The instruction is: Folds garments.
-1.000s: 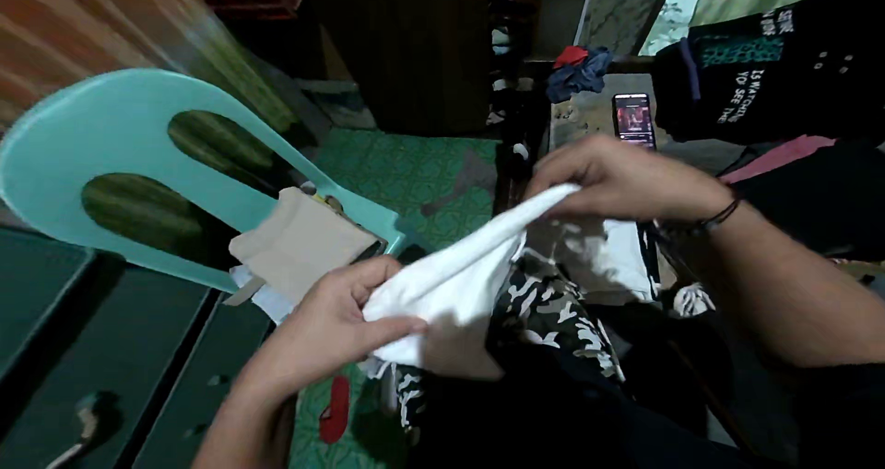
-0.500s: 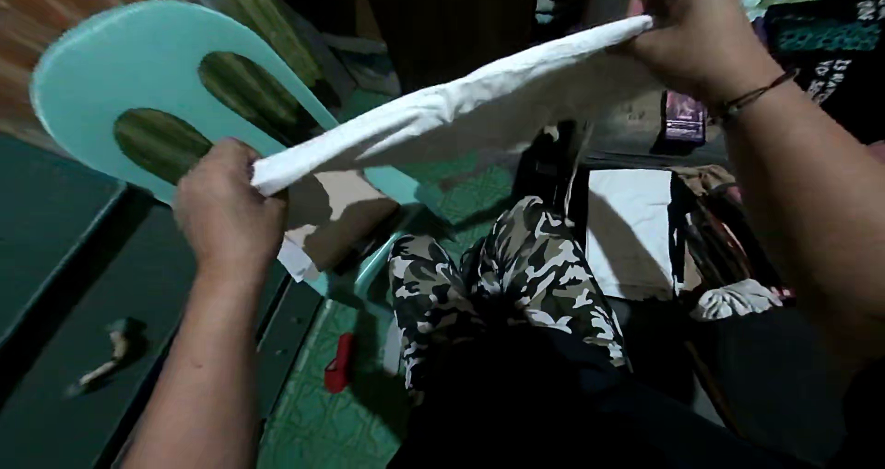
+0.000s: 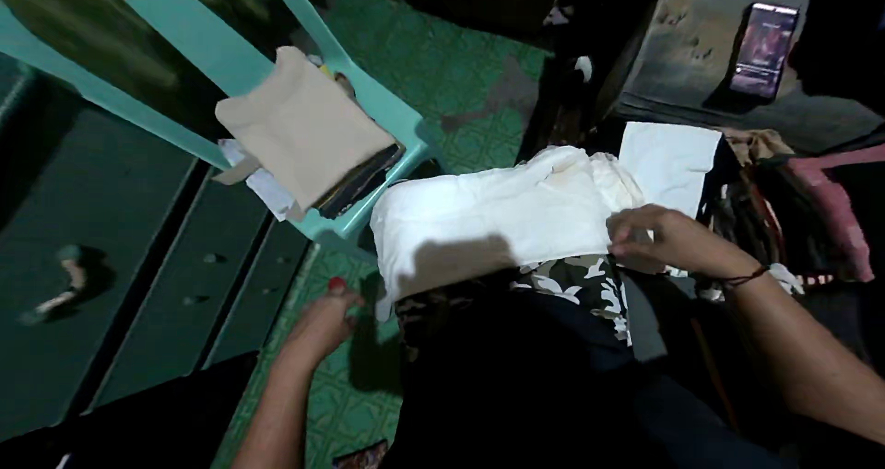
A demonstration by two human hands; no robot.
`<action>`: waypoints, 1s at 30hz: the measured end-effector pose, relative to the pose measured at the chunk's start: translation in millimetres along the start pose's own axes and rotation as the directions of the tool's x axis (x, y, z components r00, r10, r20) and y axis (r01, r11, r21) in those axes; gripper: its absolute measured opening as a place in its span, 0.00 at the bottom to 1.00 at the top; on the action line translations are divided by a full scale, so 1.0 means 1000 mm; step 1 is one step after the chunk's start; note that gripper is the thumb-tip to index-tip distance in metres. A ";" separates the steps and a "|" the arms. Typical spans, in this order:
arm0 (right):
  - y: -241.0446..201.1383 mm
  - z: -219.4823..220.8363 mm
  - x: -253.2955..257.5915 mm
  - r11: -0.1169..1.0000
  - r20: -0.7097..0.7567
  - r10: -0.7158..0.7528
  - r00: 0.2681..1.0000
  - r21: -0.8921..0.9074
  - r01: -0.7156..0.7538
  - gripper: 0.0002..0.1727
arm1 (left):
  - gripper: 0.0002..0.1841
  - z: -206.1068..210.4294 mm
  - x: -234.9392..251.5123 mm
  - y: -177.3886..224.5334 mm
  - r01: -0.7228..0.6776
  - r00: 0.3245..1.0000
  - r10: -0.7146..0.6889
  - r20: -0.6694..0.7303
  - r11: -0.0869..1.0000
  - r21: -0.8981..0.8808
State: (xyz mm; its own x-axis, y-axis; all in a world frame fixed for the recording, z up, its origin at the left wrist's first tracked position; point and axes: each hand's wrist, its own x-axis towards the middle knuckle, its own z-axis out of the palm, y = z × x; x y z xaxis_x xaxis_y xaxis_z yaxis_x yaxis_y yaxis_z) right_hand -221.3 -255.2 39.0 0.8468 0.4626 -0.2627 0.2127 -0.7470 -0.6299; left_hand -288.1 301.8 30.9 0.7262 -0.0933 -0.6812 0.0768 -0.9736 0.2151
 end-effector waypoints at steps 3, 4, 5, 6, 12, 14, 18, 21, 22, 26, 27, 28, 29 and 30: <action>-0.009 -0.005 0.020 0.995 -0.222 0.069 0.973 0.083 -0.052 0.12 | 0.12 -0.016 0.008 0.034 -0.213 0.880 0.162 -0.447 0.975 -0.068; -0.012 -0.003 0.032 0.995 -0.261 0.054 0.964 0.090 -0.032 0.14 | 0.13 -0.020 0.016 0.053 -0.284 0.824 0.212 -0.526 0.957 -0.060; -0.014 0.001 0.045 0.996 -0.289 0.011 0.957 0.084 0.014 0.15 | 0.15 -0.023 0.026 0.073 -0.343 0.784 0.263 -0.563 0.939 -0.038; -0.017 0.005 0.059 0.996 -0.303 -0.043 0.952 0.067 0.067 0.16 | 0.18 -0.025 0.037 0.092 -0.388 0.761 0.320 -0.565 0.922 0.000; -0.040 0.031 0.125 0.982 -0.190 -0.180 0.965 -0.096 0.164 0.29 | 0.34 -0.025 0.106 0.181 -0.455 0.813 0.432 -0.390 0.890 0.037; -0.055 0.036 0.132 0.982 -0.111 -0.142 0.984 -0.143 0.126 0.34 | 0.33 -0.028 0.115 0.191 -0.425 0.851 0.404 -0.334 0.905 0.011; -0.066 0.034 0.140 0.979 -0.079 -0.112 0.991 -0.180 0.096 0.29 | 0.21 -0.044 0.098 0.188 -0.434 0.878 0.401 -0.260 0.897 -0.082; -0.057 0.016 0.137 0.978 -0.051 -0.121 0.991 -0.176 0.111 0.20 | 0.15 -0.057 0.079 0.170 -0.474 0.861 0.435 -0.264 0.875 -0.101; -0.052 0.006 0.134 0.978 -0.038 -0.119 0.992 -0.176 0.111 0.21 | 0.13 -0.063 0.068 0.162 -0.500 0.847 0.444 -0.291 0.852 -0.157; -0.047 -0.041 0.106 0.986 -0.058 -0.116 0.992 0.110 0.122 0.14 | 0.07 -0.084 0.021 0.129 -0.564 0.812 0.376 -0.446 0.701 -0.436; -0.052 -0.050 0.096 0.948 -0.076 -0.140 0.987 0.279 0.156 0.09 | 0.08 -0.088 0.012 0.121 -0.588 0.798 0.371 -0.476 0.652 -0.478; -0.059 -0.056 0.086 0.887 -0.102 -0.161 0.982 0.420 0.189 0.05 | 0.09 -0.092 0.003 0.115 -0.608 0.785 0.368 -0.498 0.611 -0.507; -0.066 -0.061 0.079 0.822 -0.135 -0.191 0.972 0.519 0.234 0.03 | 0.09 -0.096 -0.004 0.112 -0.626 0.773 0.366 -0.519 0.573 -0.528; -0.071 -0.064 0.075 0.765 -0.182 -0.231 0.956 0.573 0.294 0.03 | 0.09 -0.100 -0.010 0.109 -0.644 0.759 0.368 -0.536 0.542 -0.540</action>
State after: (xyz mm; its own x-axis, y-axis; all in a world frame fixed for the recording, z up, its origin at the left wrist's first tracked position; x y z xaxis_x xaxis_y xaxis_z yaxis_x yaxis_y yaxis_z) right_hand -142.1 -198.2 111.0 0.8487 0.5281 0.0276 0.1325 -0.1620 -0.9779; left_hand -218.5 217.1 131.3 0.9461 -0.3177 -0.0626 -0.0573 -0.3545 0.9333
